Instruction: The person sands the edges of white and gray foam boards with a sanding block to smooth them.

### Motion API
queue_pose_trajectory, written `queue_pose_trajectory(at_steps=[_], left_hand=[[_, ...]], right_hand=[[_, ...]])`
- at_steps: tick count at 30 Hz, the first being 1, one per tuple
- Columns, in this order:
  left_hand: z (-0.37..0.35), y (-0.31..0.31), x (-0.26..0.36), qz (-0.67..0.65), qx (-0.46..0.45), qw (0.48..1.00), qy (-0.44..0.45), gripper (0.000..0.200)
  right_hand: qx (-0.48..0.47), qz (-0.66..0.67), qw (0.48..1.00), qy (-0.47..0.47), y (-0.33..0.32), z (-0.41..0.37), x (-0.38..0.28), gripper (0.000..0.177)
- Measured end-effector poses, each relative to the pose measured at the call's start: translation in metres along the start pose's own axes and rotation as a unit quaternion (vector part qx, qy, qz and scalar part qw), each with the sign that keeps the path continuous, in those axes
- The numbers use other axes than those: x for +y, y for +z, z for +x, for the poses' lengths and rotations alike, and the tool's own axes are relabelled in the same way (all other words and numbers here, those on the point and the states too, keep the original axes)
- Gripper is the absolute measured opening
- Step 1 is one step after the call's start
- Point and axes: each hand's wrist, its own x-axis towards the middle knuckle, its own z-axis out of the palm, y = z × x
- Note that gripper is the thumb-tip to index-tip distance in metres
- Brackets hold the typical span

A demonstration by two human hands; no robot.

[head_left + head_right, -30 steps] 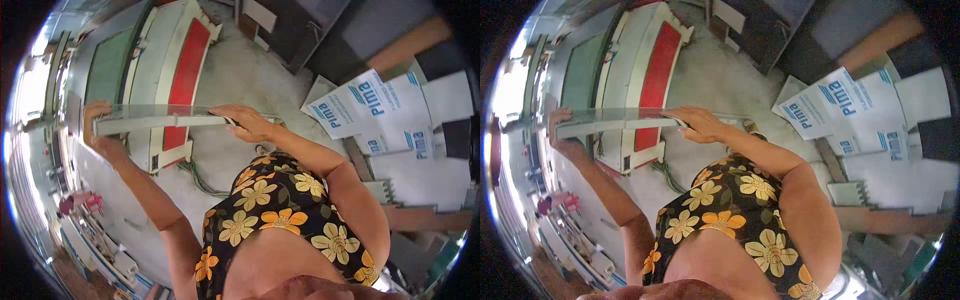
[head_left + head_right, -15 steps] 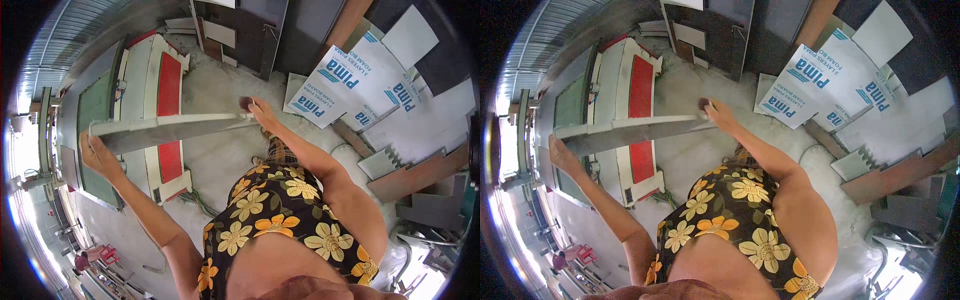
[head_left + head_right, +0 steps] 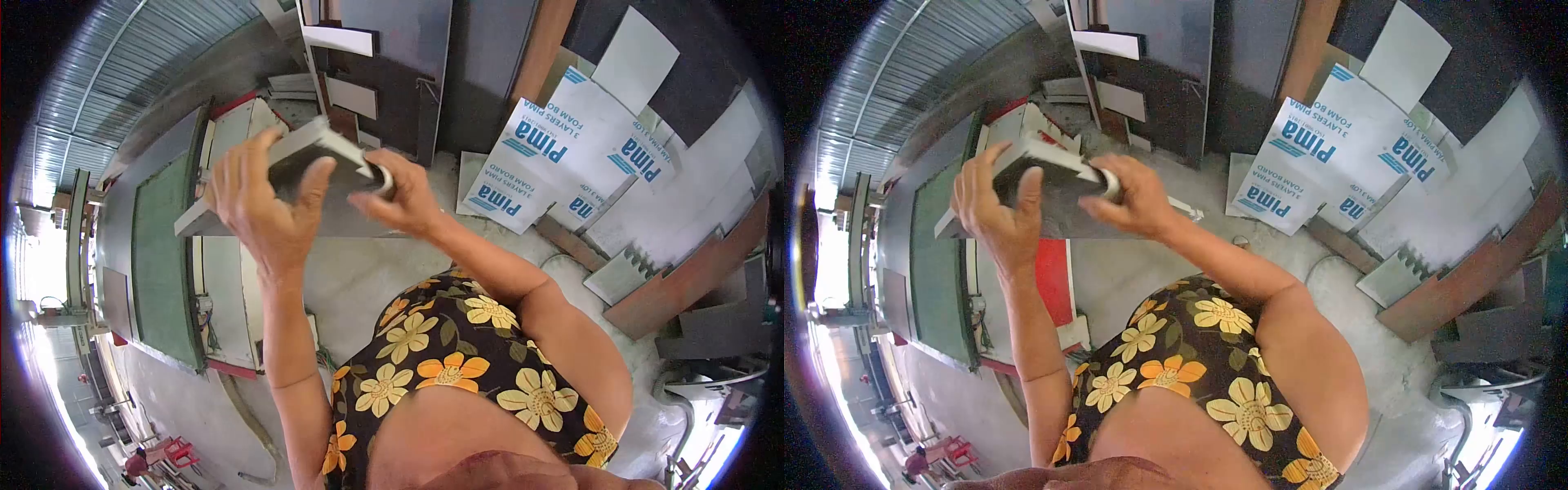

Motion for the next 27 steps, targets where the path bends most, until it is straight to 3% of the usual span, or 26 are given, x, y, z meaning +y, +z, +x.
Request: queue_pose_trajectory(at_steps=[3,4,8,10,12,14,16,18,22,27], left_hand=[[0.003,0.008,0.013,-0.083,0.036,0.995,0.05,0.062],[0.005,0.013,0.015,-0.117,0.062,0.988,0.073,0.065],[-0.022,0.019,-0.022,-0.107,0.287,0.952,0.019,0.07],[-0.041,0.032,-0.036,-0.077,0.28,0.947,-0.138,0.073],[-0.06,0.056,-0.057,-0.14,0.141,0.94,-0.277,0.065],[-0.083,0.097,-0.059,-0.332,0.048,0.852,-0.402,0.059],[-0.096,0.139,-0.052,-0.557,-0.005,0.736,-0.384,0.054],[-0.075,0.158,-0.002,-0.549,-0.05,0.776,-0.307,0.051],[-0.036,0.189,0.057,-0.576,0.004,0.745,-0.338,0.039],[0.013,0.228,0.108,-0.618,-0.022,0.708,-0.34,0.03]], right_hand=[[-0.049,0.121,0.978,0.16,-0.032,0.004,-0.005,0.027],[-0.001,0.117,0.986,0.114,-0.036,0.003,-0.002,0.017],[0.07,0.099,0.99,0.072,-0.069,-0.001,0.015,0.017],[0.087,0.118,0.986,0.078,-0.092,-0.005,0.025,0.016],[0.12,0.122,0.98,0.101,-0.11,-0.006,0.026,0.016],[0.138,0.121,0.978,0.099,-0.129,-0.008,0.04,0.016],[0.149,0.115,0.976,0.11,-0.148,-0.009,0.045,0.015],[0.166,0.144,0.967,0.129,-0.164,-0.011,0.041,0.011],[0.202,0.141,0.958,0.144,-0.202,-0.016,0.055,0.012],[0.3,0.141,0.933,0.138,-0.26,-0.012,0.071,0.017]])
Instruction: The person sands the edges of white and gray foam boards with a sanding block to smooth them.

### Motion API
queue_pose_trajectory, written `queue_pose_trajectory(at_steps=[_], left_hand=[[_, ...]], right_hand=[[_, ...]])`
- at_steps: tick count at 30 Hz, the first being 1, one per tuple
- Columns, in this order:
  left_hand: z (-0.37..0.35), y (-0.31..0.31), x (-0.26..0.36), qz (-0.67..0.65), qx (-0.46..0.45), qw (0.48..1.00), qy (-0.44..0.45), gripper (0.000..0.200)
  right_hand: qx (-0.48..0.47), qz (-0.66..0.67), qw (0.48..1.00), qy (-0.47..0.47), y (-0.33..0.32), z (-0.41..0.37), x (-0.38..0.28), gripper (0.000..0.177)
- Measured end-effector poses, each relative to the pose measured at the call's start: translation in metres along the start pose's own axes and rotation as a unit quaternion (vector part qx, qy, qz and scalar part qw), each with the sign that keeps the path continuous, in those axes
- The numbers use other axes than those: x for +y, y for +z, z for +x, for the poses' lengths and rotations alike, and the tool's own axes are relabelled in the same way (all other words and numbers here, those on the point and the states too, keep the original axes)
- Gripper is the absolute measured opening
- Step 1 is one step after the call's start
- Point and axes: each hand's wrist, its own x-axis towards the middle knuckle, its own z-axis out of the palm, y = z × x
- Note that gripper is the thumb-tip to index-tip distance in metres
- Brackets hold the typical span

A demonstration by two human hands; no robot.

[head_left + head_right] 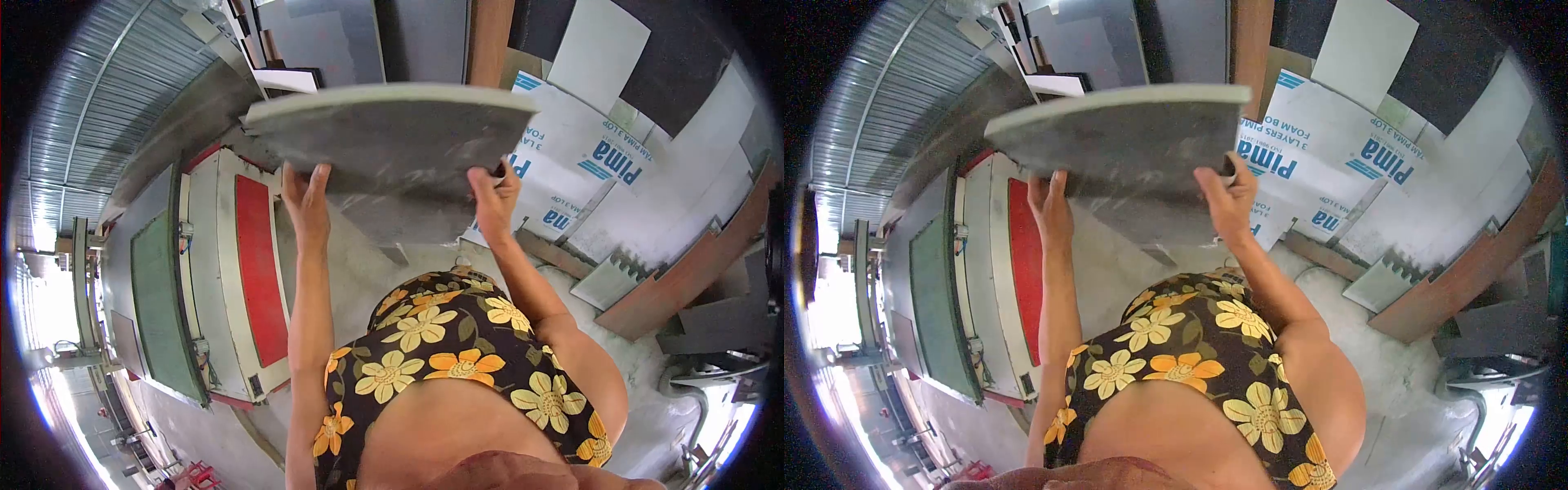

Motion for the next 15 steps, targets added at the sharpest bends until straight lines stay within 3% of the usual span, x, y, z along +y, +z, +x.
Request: queue_pose_trajectory(at_steps=[4,7,15], left_hand=[[0.032,0.069,0.011,0.03,-0.071,0.997,0.011,0.028],[0.053,0.106,-0.009,-0.024,-0.114,0.992,0.041,0.026],[0.093,0.164,-0.042,-0.023,-0.184,0.98,0.076,0.023]], right_hand=[[0.067,-0.04,0.996,-0.03,-0.031,0.044,-0.025,0.019],[0.124,-0.038,0.99,-0.061,-0.047,0.061,-0.035,0.011],[0.171,-0.027,0.977,-0.128,-0.085,0.084,-0.024,0.007]])
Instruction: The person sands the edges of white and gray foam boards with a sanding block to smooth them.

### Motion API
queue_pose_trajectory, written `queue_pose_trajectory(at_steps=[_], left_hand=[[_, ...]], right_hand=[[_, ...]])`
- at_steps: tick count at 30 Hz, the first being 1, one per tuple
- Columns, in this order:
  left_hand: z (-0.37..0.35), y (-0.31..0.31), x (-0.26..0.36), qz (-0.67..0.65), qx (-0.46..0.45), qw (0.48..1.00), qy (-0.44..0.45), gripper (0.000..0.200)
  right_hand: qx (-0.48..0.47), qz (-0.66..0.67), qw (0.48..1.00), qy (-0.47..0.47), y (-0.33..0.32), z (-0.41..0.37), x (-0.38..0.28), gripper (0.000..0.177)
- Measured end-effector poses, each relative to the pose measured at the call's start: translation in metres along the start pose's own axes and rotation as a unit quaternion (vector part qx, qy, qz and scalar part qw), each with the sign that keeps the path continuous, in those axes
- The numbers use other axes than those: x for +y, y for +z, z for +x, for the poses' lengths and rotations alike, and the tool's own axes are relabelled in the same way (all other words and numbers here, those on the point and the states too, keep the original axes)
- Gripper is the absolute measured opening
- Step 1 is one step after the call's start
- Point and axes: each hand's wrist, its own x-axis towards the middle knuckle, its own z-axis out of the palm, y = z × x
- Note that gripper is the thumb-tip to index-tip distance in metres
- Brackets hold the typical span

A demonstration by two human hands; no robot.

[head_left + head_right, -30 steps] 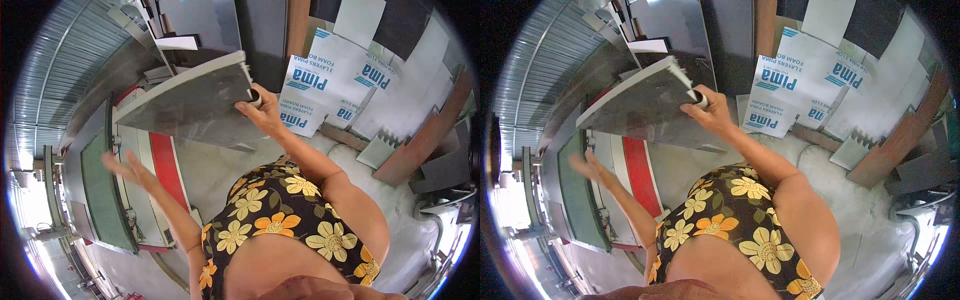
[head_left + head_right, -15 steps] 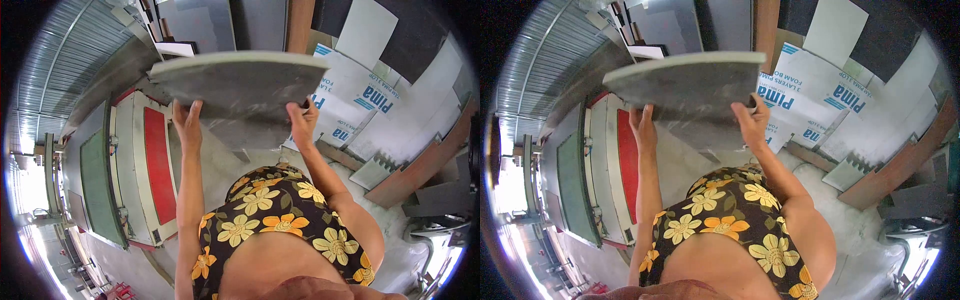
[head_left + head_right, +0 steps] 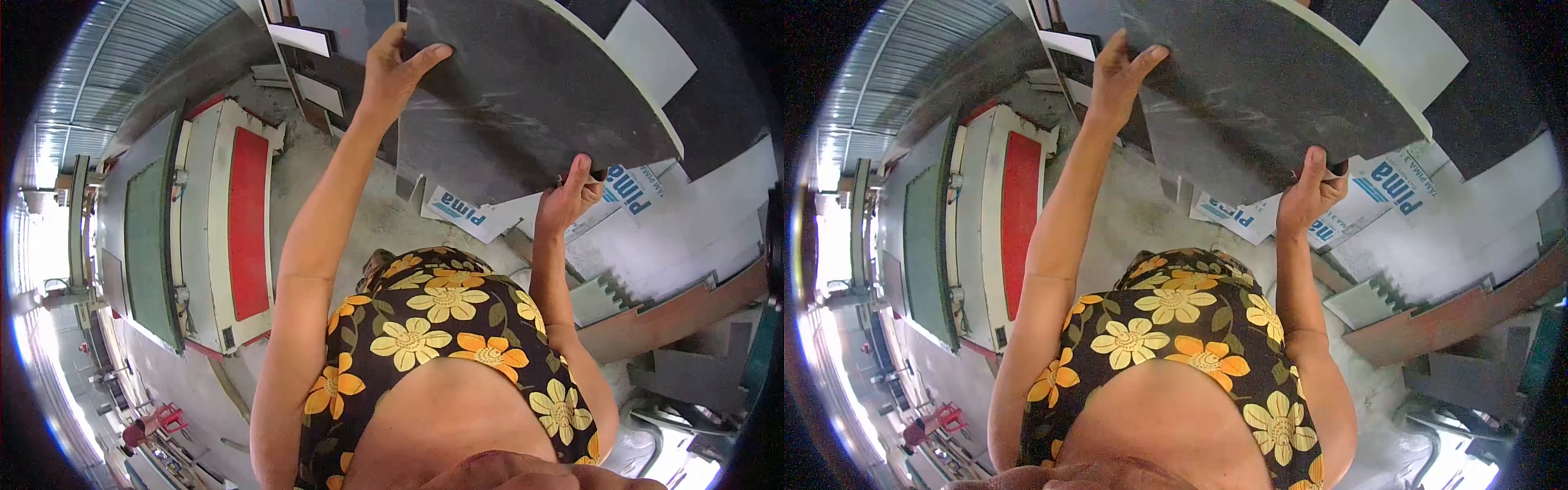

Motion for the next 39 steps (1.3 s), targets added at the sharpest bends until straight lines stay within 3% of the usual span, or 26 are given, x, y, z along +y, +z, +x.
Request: queue_pose_trajectory(at_steps=[3,6,15,18,21,24,27,28,31,32,35,36,37,39], left_hand=[[0.017,-0.004,-0.017,-0.022,-0.045,0.999,0.021,0.023],[0.03,-0.002,-0.024,-0.052,-0.045,0.998,-0.001,0.024],[0.084,-0.017,-0.1,-0.054,-0.077,0.993,-0.068,0.025],[0.114,-0.023,-0.125,-0.071,-0.091,0.99,-0.078,0.027],[0.148,-0.033,-0.141,0.002,-0.068,0.992,-0.102,0.037],[0.188,-0.046,-0.21,0.154,-0.01,0.986,-0.056,0.05],[0.209,-0.061,-0.233,0.171,-0.065,0.98,-0.075,0.066],[0.211,-0.065,-0.209,0.186,-0.077,0.97,-0.134,0.081],[0.222,-0.083,-0.246,0.12,-0.127,0.972,-0.159,0.089],[0.221,-0.089,-0.25,0.125,-0.137,0.961,-0.207,0.088],[0.202,-0.106,-0.263,0.106,-0.16,0.957,-0.22,0.092],[0.191,-0.115,-0.269,0.112,-0.169,0.952,-0.23,0.09],[0.177,-0.126,-0.277,0.118,-0.178,0.947,-0.24,0.089],[0.145,-0.149,-0.294,0.072,-0.182,0.937,-0.29,0.086]], right_hand=[[0.002,-0.008,1.0,-0.013,0.004,0.007,0.006,0.008],[-0.025,0.005,0.999,-0.047,0.005,0.017,0.024,0.009],[0.054,-0.078,0.995,-0.037,0.043,0.042,0.084,0.014],[0.032,-0.108,0.992,-0.05,0.059,0.064,0.102,0.014],[0.009,-0.146,0.989,-0.005,0.08,0.101,0.123,0.017],[0.016,-0.193,0.979,0.065,0.106,0.14,0.15,0.023],[-0.024,-0.136,0.987,0.08,0.125,0.173,0.177,0.027],[-0.008,-0.158,0.981,0.109,0.14,0.177,0.173,0.028],[-0.043,-0.159,0.982,0.093,0.129,0.212,0.218,0.029],[-0.031,-0.144,0.986,0.072,0.137,0.218,0.224,0.029],[-0.037,-0.164,0.984,0.051,0.143,0.24,0.234,0.037],[-0.058,-0.17,0.978,0.104,0.111,0.269,0.262,0.024],[-0.057,-0.15,0.982,0.102,0.12,0.271,0.262,0.021],[-0.052,-0.111,0.987,0.101,0.132,0.268,0.255,0.027]])
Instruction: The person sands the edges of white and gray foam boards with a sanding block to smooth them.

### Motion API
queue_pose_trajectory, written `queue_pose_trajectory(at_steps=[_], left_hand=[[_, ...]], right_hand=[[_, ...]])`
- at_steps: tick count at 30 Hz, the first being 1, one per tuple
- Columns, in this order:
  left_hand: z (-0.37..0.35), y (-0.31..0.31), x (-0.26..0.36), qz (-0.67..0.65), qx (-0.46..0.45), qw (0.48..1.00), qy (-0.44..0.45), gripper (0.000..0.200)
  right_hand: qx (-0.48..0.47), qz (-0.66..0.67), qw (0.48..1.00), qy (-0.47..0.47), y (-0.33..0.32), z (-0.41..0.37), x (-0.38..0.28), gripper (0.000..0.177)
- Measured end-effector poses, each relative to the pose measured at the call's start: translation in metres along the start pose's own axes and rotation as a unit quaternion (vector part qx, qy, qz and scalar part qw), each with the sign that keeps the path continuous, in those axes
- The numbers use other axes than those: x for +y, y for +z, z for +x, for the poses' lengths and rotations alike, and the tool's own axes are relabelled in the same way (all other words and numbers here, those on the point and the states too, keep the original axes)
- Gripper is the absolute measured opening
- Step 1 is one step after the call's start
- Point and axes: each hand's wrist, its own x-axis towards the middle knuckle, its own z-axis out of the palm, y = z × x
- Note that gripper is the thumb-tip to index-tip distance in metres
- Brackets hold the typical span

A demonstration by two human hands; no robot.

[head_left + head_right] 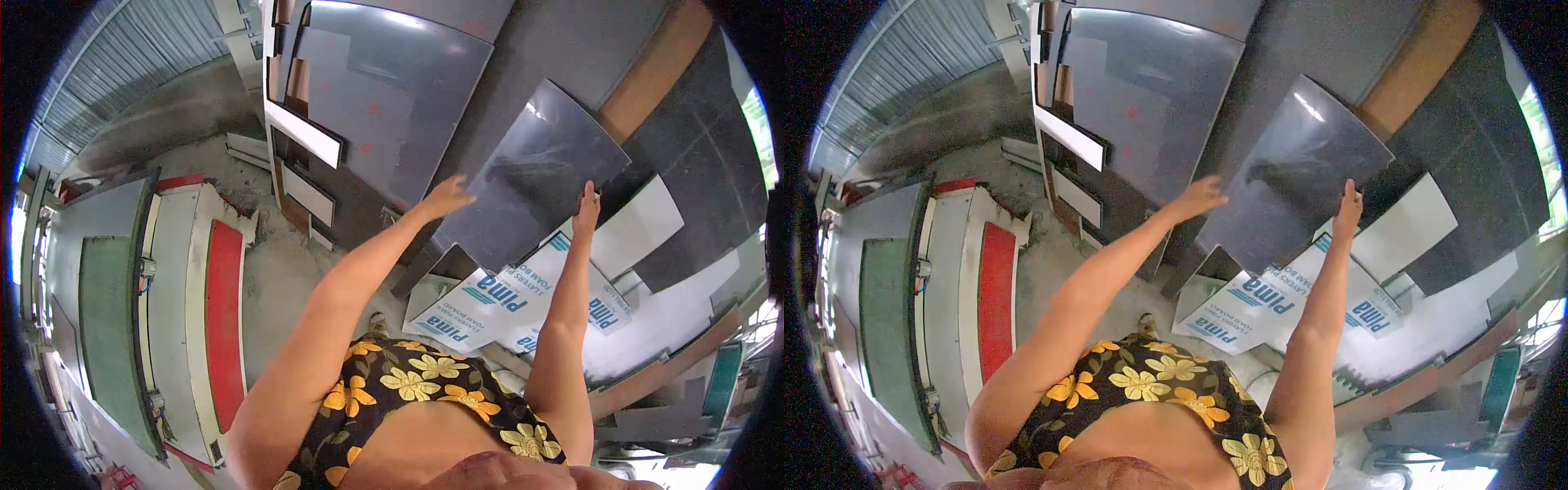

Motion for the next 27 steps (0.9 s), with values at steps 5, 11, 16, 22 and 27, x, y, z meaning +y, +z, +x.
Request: queue_pose_trajectory(at_steps=[5,11,16,22,27], left_hand=[[-0.061,-0.023,-0.099,-0.008,0.021,0.997,-0.071,0.071],[-0.141,-0.064,-0.132,-0.033,0.035,0.977,-0.209,0.063],[-0.194,-0.091,-0.158,0.0,0.069,0.957,-0.281,0.067],[-0.274,-0.094,-0.222,-0.118,0.189,0.907,-0.357,0.055],[-0.352,-0.081,-0.349,-0.181,0.242,0.91,-0.284,0.044]], right_hand=[[0.0,-0.02,0.999,0.048,0.0,0.026,0.015,0.041],[0.058,-0.148,0.987,0.012,-0.004,0.055,0.045,0.052],[0.183,-0.005,0.983,-0.013,0.001,0.063,0.055,0.046],[0.257,-0.012,0.965,0.049,0.011,0.051,0.041,0.047],[0.295,-0.14,0.939,-0.105,0.031,0.034,0.031,0.047]])
